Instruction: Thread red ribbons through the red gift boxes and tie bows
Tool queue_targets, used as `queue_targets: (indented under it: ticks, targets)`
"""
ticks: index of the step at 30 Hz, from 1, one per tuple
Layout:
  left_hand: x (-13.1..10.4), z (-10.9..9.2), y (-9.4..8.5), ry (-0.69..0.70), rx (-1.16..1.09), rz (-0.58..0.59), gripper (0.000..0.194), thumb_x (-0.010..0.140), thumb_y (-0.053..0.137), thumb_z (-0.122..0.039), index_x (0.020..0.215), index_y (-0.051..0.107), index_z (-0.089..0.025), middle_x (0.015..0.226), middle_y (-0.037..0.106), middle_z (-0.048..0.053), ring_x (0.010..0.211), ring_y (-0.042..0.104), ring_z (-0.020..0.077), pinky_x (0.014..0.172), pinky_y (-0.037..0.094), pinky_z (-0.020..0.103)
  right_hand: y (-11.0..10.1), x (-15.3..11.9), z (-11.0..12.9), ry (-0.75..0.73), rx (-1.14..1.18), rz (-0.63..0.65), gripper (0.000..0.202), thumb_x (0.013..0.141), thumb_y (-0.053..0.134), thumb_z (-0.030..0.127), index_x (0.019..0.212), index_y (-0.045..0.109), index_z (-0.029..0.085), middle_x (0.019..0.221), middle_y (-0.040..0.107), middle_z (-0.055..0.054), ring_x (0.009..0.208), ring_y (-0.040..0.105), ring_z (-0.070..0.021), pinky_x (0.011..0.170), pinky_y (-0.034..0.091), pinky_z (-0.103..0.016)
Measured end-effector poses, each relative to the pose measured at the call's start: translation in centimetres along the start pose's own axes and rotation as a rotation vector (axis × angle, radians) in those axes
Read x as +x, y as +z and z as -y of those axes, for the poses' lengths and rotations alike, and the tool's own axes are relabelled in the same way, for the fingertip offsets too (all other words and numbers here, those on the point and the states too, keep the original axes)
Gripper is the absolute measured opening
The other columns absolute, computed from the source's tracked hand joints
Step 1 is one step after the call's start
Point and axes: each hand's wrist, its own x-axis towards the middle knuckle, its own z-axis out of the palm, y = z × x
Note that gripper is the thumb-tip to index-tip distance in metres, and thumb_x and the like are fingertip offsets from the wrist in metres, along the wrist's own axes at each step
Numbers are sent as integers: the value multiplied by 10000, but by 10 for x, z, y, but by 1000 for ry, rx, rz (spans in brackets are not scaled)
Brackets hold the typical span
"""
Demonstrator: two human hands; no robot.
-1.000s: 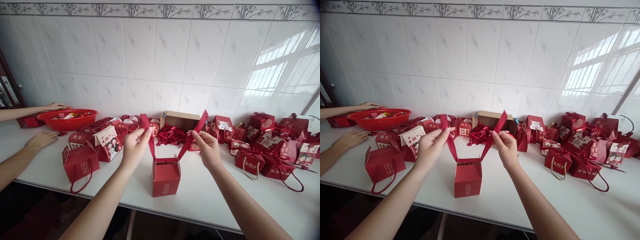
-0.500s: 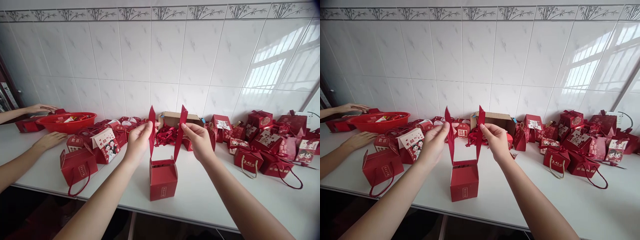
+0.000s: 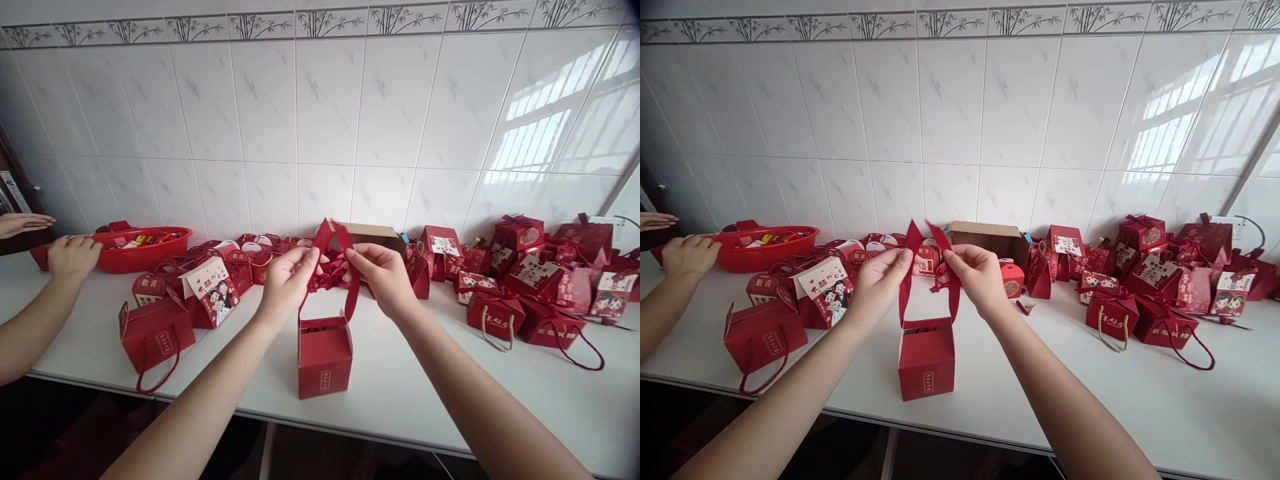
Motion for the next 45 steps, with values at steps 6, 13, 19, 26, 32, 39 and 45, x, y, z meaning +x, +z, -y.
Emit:
queue_targets:
  ticks: [6,13,19,26,32,39,45]
  targets:
    - [1,2,-2,13,215,145,376,857,531,-492,718,640,-160,572,488,-24,542,428,109,505,336,230,6,-6,5,-65,-143,199,161,783,666,319,793,680,159,620,581,29,533,503,-77,514,415,-221]
    - [3,-2,-10,-106,119,351,265,813,601,-407,762,694,-164,682,632,11,672,546,144,605,403,246,2,-5,-10,-104,-137,214,286,827,621,442,712,605,181,594,561,36,546,506,-87,542,432,-235]
    - [7,11,-24,-415,-131,391,142,748,606,-292,728,660,-163,739,633,15,781,563,171,771,411,308,-17,-1,-22,-426,-501,439,214,929,507,306,898,692,204,872,694,-46,844,611,-164,793,478,-335]
    - [8,12,-23,-506,-231,423,276,774,628,-350,581,535,-177,668,577,1,738,547,161,777,418,323,-21,-3,-24,-833,-1155,339,237,944,475,138,1002,688,226,923,744,-24,936,592,-183,836,339,-375]
    - [6,8,-22,-469,-259,509,239,810,590,-357,735,688,-153,855,696,73,916,604,222,917,418,377,-17,-4,-26,-916,-1248,211,254,941,461,101,978,688,207,888,750,-19,906,619,-162,822,315,-360]
    - [-21,-1,-27,48,668,234,305,876,494,-430,1015,703,-256,1187,677,57,1246,472,317,1119,61,548,-16,-16,-28,-464,-743,-109,218,908,495,310,855,676,200,875,707,-43,805,619,-187,698,401,-309]
    - [-77,37,-86,-109,1018,134,347,867,470,-431,1089,686,-275,1260,639,88,1238,502,343,1117,8,560,-76,-62,-45,82,-910,-218,310,805,505,433,614,549,194,611,568,-25,559,468,-158,515,308,-275]
